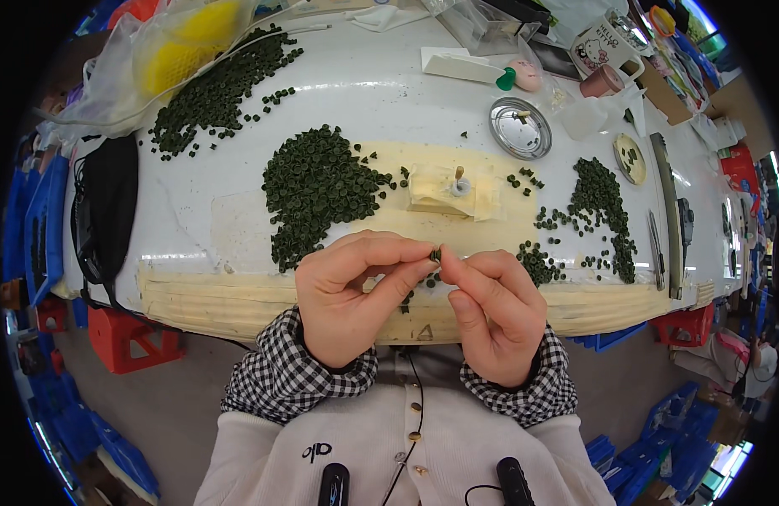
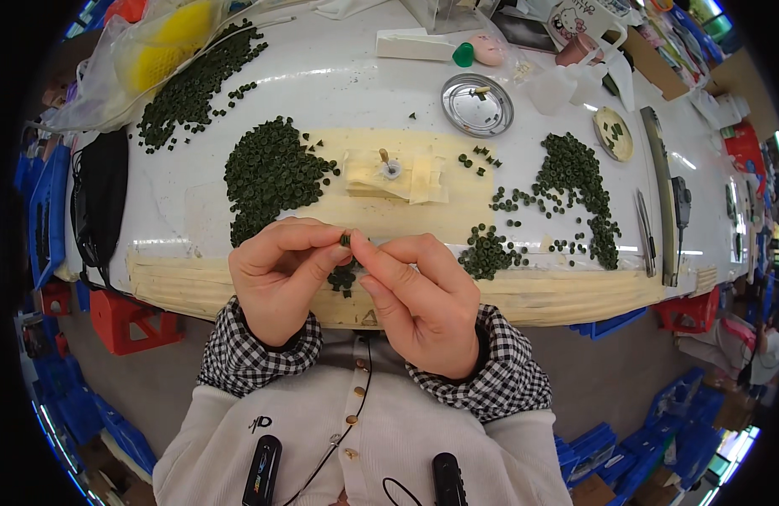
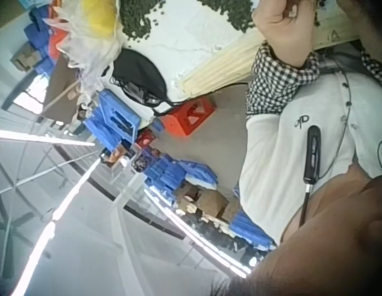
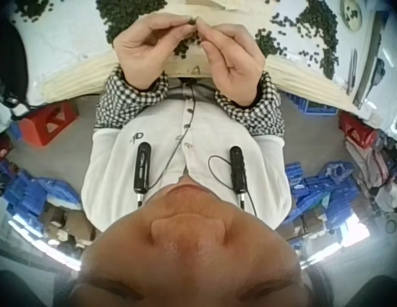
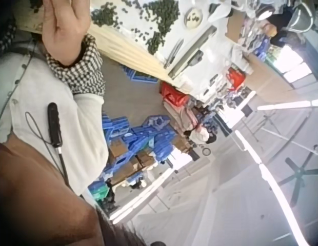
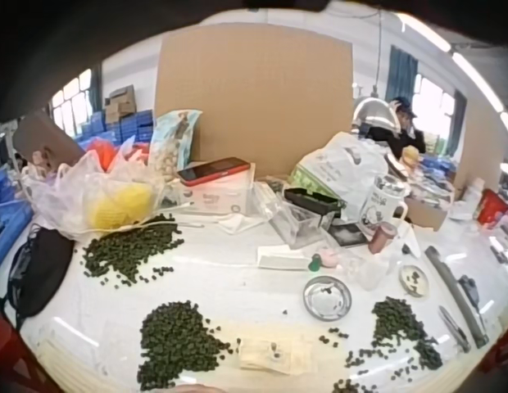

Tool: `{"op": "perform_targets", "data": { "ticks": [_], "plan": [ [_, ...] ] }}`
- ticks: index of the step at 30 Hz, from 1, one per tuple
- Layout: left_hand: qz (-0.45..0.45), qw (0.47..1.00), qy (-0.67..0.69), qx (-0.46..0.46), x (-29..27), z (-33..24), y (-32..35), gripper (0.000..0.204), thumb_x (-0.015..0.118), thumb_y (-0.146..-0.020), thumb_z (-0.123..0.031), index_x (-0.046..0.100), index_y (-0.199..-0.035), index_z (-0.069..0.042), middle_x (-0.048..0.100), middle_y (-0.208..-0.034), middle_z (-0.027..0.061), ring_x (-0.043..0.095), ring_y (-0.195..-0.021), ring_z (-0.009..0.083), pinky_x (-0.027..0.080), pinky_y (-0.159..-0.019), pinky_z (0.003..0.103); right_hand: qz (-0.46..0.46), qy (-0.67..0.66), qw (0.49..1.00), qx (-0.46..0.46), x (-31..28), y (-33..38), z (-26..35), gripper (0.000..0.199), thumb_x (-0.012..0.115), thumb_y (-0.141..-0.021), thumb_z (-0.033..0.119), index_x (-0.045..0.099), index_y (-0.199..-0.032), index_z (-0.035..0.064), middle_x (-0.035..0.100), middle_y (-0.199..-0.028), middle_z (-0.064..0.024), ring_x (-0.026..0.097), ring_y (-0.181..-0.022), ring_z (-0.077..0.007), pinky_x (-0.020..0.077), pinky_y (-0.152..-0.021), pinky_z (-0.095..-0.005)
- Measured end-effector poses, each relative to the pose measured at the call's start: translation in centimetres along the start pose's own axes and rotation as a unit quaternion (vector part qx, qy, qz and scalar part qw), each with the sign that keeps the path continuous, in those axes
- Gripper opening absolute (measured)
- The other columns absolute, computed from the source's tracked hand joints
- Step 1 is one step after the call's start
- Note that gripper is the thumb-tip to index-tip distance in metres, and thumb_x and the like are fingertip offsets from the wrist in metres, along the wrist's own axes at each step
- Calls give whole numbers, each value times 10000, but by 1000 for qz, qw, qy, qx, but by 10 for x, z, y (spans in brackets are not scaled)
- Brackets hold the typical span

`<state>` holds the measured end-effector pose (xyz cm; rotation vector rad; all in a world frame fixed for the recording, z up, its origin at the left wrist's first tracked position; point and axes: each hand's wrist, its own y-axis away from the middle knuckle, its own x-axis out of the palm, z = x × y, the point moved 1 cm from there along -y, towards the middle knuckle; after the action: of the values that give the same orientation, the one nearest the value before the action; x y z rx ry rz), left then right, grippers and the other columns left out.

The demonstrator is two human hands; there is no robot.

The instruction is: Inspecting and sorting small green plastic toy components and black connectors on a factory workbench.

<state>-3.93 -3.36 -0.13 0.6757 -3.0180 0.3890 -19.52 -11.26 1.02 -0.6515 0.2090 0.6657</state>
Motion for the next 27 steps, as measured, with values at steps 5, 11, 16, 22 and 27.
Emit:
{"op": "perform_targets", "data": {
  "ticks": [5,11,16,22,27],
  "plan": [
    [9,999,-35,3,-1,0,-1,157,706,-812,70,705,-966,41,702,-913,119,660,-801,140,524,-697,230,16,11,1000,-1,-4,0,-3,375,673,-817,-49,659,-1190,-13,616,-906,-110,581,-738,-200,477,-642,-256],
    [7,1000,5,-14,-1,1,0,163,706,-824,58,699,-986,40,695,-927,108,653,-806,122,525,-685,225,20,30,999,-9,-5,-2,0,373,684,-806,-35,666,-1178,-10,618,-896,-106,581,-740,-208,478,-644,-270],
    [12,999,33,-39,-2,0,1,162,699,-830,57,695,-991,44,694,-938,106,665,-848,128,546,-724,228,30,53,998,-34,-5,-5,0,378,698,-784,-34,672,-1161,-14,617,-881,-98,581,-738,-210,477,-636,-282],
    [26,997,40,-53,-6,1,1,158,702,-836,39,697,-993,39,694,-921,96,663,-825,119,545,-720,224,46,82,992,-82,-6,-10,-1,389,705,-749,-57,674,-1136,-35,610,-857,-91,583,-729,-217,481,-629,-300],
    [37,996,38,-67,-7,-1,1,134,660,-850,87,676,-979,56,682,-927,114,664,-819,135,549,-742,244,64,114,985,-111,-8,-12,-1,399,708,-736,-60,672,-1133,-42,607,-862,-90,586,-725,-222,482,-628,-309]
  ]
}}
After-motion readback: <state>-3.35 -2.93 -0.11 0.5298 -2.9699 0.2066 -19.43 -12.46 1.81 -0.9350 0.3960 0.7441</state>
